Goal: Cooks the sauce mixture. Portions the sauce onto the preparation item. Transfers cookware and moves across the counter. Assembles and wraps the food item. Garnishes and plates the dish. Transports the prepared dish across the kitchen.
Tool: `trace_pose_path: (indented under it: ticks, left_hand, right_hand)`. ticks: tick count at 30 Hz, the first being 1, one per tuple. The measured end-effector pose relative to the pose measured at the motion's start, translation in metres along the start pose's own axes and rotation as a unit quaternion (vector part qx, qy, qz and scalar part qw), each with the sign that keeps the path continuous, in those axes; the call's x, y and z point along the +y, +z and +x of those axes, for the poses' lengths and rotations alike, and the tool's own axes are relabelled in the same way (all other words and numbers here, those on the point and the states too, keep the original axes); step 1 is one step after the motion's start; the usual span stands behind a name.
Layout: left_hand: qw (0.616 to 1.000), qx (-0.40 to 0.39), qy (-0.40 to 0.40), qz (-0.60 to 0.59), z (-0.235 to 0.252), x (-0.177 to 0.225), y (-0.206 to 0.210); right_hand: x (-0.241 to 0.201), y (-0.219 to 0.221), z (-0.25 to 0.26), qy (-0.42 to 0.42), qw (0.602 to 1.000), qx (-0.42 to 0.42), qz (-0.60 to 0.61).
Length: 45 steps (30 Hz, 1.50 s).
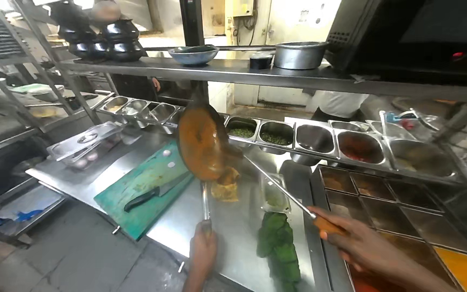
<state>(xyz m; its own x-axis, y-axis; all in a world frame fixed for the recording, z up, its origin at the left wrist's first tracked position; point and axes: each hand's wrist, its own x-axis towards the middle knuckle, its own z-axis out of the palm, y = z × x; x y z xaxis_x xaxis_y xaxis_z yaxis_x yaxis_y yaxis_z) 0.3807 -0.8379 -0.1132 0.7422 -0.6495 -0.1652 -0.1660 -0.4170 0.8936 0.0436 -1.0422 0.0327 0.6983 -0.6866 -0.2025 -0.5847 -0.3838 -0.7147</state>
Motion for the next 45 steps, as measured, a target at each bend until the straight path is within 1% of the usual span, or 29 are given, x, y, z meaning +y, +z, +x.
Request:
trace_pose_path:
  ticks: [1, 2, 4, 6, 8, 9, 10, 11, 13, 14, 15, 16, 17, 19, 20, 22, 23, 24, 26, 27, 29, 31, 34, 36, 38, 41, 42, 43, 45]
  left_hand:
    - [1.0, -0.003, -0.001, -0.014, -0.001, 0.002, 0.0]
    - [1.0, -0.005, -0.004, -0.028, -0.002, 0.004, 0.001]
    - [0.998, -0.011, -0.015, -0.061, -0.007, 0.008, 0.003]
    - [0.995, -0.015, -0.019, -0.094, -0.012, 0.011, 0.005]
    - [0.993, -0.018, -0.018, -0.117, -0.016, 0.01, 0.006]
    - [0.992, -0.02, -0.018, -0.12, -0.016, 0.01, 0.006]
    - [0.993, -0.024, -0.018, -0.118, -0.017, 0.01, 0.005]
    - [0.993, -0.028, -0.016, -0.113, -0.016, 0.01, 0.003]
    - [0.994, -0.031, -0.015, -0.101, -0.013, 0.01, -0.002]
    - [0.995, -0.031, -0.017, -0.096, -0.011, 0.011, -0.005]
    - [0.995, -0.03, -0.017, -0.093, -0.009, 0.013, -0.008]
    - [0.996, -0.029, -0.017, -0.088, -0.006, 0.015, -0.012]
    - [0.996, -0.031, -0.017, -0.083, -0.004, 0.016, -0.017]
    - [0.996, -0.036, -0.015, -0.074, -0.003, 0.018, -0.026]
    - [0.996, -0.039, -0.012, -0.076, -0.003, 0.019, -0.03]
    - [0.995, -0.044, -0.012, -0.09, -0.004, 0.022, -0.033]
    - [0.994, -0.045, -0.014, -0.099, -0.004, 0.023, -0.033]
    - [0.993, -0.045, -0.014, -0.107, -0.005, 0.024, -0.033]
    - [0.992, -0.044, -0.011, -0.117, -0.008, 0.026, -0.031]
    - [0.992, -0.043, -0.009, -0.12, -0.01, 0.027, -0.03]
    - [0.991, -0.045, -0.008, -0.128, -0.014, 0.029, -0.025]
    - [0.99, -0.046, -0.009, -0.136, -0.018, 0.028, -0.02]
    - [0.989, -0.039, -0.008, -0.143, -0.018, 0.027, -0.022]
    - [0.988, -0.037, -0.006, -0.149, -0.015, 0.026, -0.022]
    - [0.988, -0.035, -0.004, -0.151, -0.014, 0.024, -0.025]
    - [0.987, -0.04, 0.001, -0.154, -0.016, 0.023, -0.026]
    - [0.987, -0.041, 0.002, -0.155, -0.018, 0.024, -0.025]
    - [0.987, -0.044, 0.001, -0.156, -0.02, 0.025, -0.024]
    - [0.987, -0.051, -0.001, -0.154, -0.022, 0.027, -0.027]
  right_hand:
    - [-0.013, 0.009, 0.011, 0.029, 0.989, -0.021, 0.142]
    - [-0.026, 0.019, 0.024, 0.052, 0.965, -0.037, 0.253]
    - [-0.05, 0.042, 0.049, 0.081, 0.911, -0.056, 0.401]
    - [-0.072, 0.063, 0.069, 0.086, 0.862, -0.068, 0.496]
    - [-0.094, 0.079, 0.08, 0.084, 0.822, -0.087, 0.557]
    - [-0.104, 0.084, 0.083, 0.078, 0.812, -0.097, 0.571]
    - [-0.114, 0.086, 0.083, 0.067, 0.812, -0.111, 0.569]
    - [-0.121, 0.087, 0.081, 0.052, 0.823, -0.123, 0.551]
    - [-0.123, 0.087, 0.07, -0.003, 0.881, -0.135, 0.454]
    - [-0.115, 0.086, 0.062, -0.042, 0.919, -0.124, 0.372]
    - [-0.102, 0.082, 0.054, -0.082, 0.956, -0.103, 0.261]
    - [-0.085, 0.077, 0.047, -0.125, 0.982, -0.07, 0.123]
    - [-0.063, 0.071, 0.041, -0.165, 0.986, -0.029, -0.015]
    - [-0.013, 0.06, 0.033, -0.224, 0.949, 0.063, -0.211]
    - [0.007, 0.051, 0.031, -0.243, 0.925, 0.1, -0.276]
    - [0.029, 0.027, 0.029, -0.259, 0.886, 0.148, -0.355]
    - [0.03, 0.016, 0.031, -0.262, 0.876, 0.162, -0.371]
    - [0.025, 0.008, 0.035, -0.259, 0.877, 0.169, -0.368]
    - [0.001, 0.007, 0.049, -0.234, 0.907, 0.171, -0.305]
    - [-0.015, 0.012, 0.058, -0.21, 0.93, 0.163, -0.253]
    - [-0.041, 0.028, 0.083, -0.17, 0.959, 0.155, -0.168]
    - [-0.042, 0.051, 0.094, -0.137, 0.97, 0.137, -0.144]
    - [0.006, 0.091, 0.057, -0.129, 0.965, 0.138, -0.18]
    - [0.027, 0.089, 0.03, -0.129, 0.963, 0.14, -0.19]
    - [0.016, 0.081, 0.033, -0.14, 0.962, 0.151, -0.181]
    - [-0.044, 0.071, 0.068, -0.159, 0.961, 0.164, -0.155]
    - [-0.056, 0.072, 0.081, -0.163, 0.96, 0.166, -0.155]
    - [-0.057, 0.078, 0.087, -0.171, 0.956, 0.172, -0.164]
    - [-0.025, 0.102, 0.075, -0.195, 0.934, 0.216, -0.208]
